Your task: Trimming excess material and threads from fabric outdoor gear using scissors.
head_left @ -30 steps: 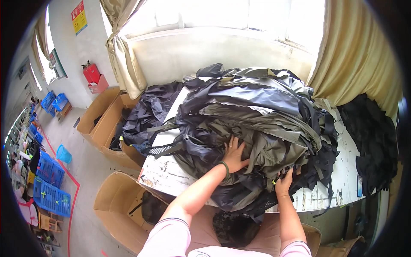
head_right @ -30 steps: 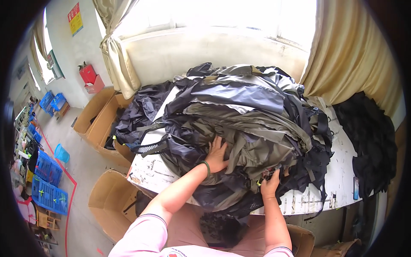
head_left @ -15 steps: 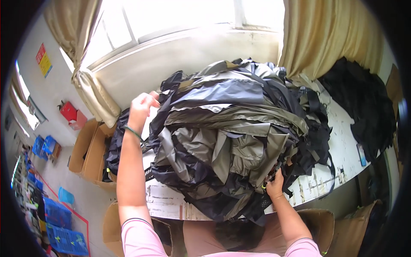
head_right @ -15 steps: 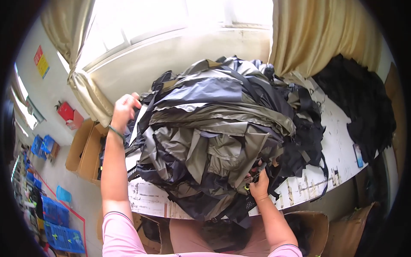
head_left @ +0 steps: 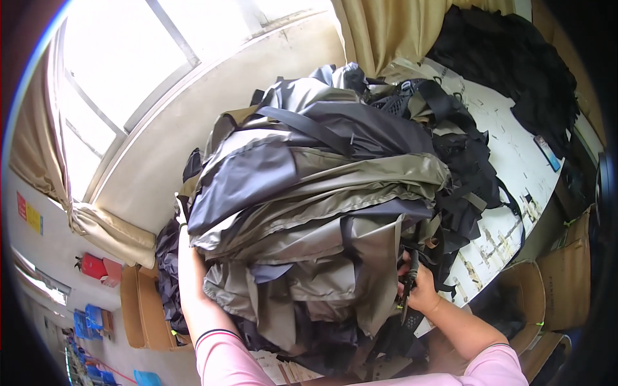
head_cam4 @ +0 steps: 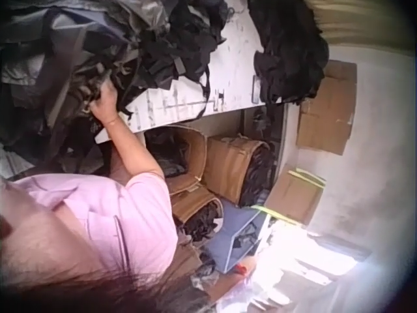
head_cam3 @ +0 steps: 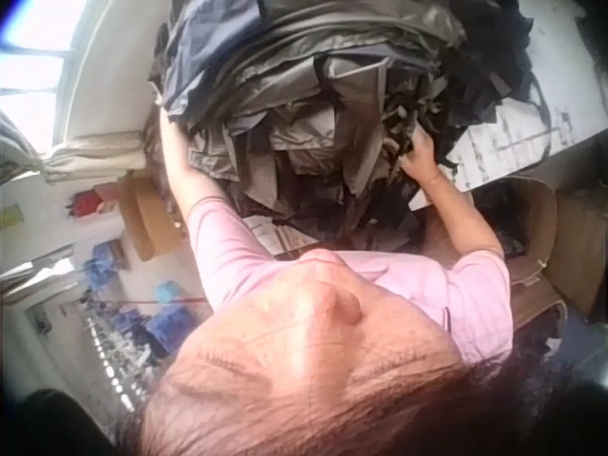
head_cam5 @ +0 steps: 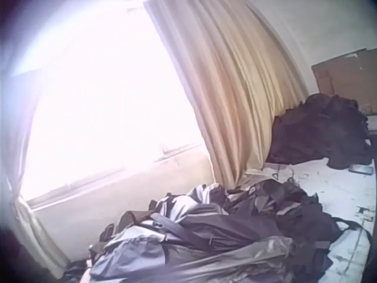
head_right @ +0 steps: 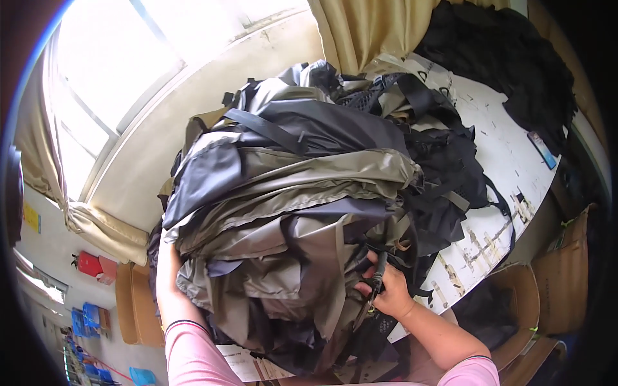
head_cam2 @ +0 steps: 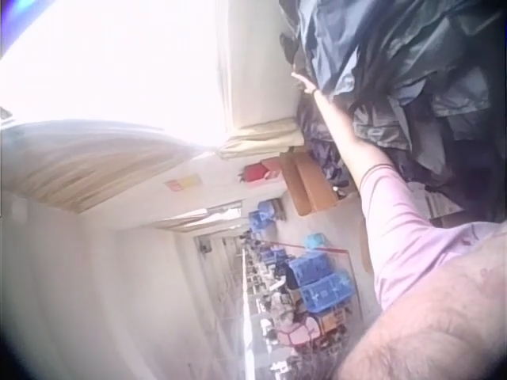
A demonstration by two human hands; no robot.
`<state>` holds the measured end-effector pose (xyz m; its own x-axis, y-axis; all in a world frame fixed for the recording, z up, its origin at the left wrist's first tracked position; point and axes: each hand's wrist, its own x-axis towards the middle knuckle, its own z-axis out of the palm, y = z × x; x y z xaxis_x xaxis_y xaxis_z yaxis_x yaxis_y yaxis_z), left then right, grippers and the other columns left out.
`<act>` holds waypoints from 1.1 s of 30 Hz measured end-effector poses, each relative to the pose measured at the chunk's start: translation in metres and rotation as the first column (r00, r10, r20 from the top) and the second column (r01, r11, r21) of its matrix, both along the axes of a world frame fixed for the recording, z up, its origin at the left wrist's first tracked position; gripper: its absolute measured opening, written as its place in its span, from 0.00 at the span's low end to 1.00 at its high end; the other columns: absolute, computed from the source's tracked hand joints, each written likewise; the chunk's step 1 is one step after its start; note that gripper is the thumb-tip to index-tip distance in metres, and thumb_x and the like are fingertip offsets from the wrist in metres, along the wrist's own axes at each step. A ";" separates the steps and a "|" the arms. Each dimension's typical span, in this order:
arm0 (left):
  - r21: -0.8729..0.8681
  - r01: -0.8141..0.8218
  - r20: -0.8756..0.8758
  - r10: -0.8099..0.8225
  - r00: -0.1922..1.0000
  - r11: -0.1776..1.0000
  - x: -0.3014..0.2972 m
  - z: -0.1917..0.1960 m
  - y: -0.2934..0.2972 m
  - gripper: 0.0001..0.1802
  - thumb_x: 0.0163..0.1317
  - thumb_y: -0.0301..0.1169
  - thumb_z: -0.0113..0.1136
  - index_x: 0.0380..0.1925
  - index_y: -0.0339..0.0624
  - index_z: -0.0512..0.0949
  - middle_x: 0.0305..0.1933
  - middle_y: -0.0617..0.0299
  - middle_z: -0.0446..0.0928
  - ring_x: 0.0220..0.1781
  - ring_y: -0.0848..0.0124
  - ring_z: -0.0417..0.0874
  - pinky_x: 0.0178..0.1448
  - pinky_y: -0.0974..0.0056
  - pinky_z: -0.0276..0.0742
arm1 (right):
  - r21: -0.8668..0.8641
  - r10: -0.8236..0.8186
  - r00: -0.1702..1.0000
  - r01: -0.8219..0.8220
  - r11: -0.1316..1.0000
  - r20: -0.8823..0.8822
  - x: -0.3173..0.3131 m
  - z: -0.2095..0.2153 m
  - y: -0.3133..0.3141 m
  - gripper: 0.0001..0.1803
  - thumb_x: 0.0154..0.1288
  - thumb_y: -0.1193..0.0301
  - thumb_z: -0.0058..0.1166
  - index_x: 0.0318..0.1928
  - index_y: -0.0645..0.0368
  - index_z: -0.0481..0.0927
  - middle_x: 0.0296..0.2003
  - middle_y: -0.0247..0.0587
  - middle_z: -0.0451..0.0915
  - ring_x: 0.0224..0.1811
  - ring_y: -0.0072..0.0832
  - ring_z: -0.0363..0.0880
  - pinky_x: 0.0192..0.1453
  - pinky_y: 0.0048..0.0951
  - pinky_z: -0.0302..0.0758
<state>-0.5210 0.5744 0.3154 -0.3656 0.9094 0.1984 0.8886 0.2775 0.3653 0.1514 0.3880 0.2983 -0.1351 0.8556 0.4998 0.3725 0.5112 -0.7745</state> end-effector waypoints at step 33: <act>0.151 0.713 0.378 -0.707 0.598 0.684 0.419 0.182 -0.192 0.23 0.63 0.25 0.53 0.60 0.39 0.72 0.61 0.56 0.76 0.63 0.66 0.75 0.77 0.56 0.50 | 0.116 -0.098 0.931 0.147 0.982 -0.351 0.009 0.009 -0.025 0.12 0.58 0.82 0.61 0.37 0.62 0.69 0.62 0.58 0.72 0.50 0.38 0.79 0.56 0.35 0.73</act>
